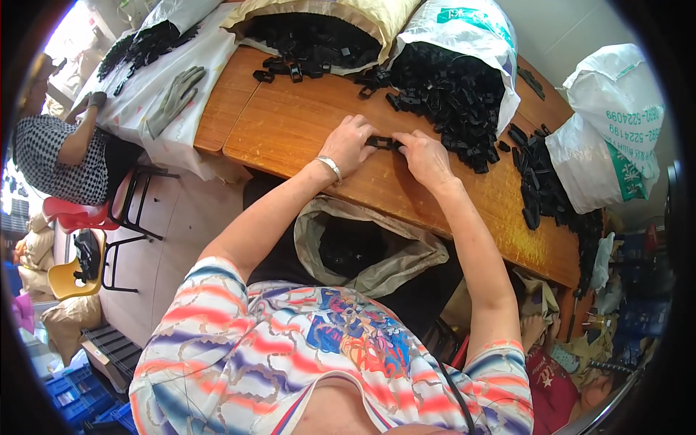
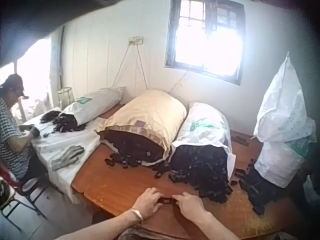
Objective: Manually assembling or inspecting small black plastic buckles at a workshop table.
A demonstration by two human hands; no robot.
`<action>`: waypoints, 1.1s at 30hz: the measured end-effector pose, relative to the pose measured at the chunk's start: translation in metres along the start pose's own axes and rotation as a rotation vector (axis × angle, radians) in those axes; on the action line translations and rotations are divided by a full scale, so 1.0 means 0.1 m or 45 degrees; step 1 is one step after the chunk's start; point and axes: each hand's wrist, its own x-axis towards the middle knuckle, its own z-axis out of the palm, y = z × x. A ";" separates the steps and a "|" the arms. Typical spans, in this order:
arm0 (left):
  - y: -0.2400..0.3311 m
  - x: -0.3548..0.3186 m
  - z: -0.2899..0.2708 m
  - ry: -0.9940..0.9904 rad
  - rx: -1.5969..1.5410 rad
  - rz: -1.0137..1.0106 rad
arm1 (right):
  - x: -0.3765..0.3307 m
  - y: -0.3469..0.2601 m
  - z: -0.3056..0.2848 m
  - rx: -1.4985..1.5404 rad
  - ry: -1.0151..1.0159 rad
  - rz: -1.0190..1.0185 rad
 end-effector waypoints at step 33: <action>-0.05 -0.01 0.02 -0.070 -0.027 -0.101 | 0.03 -0.21 0.17 0.053 0.285 -0.253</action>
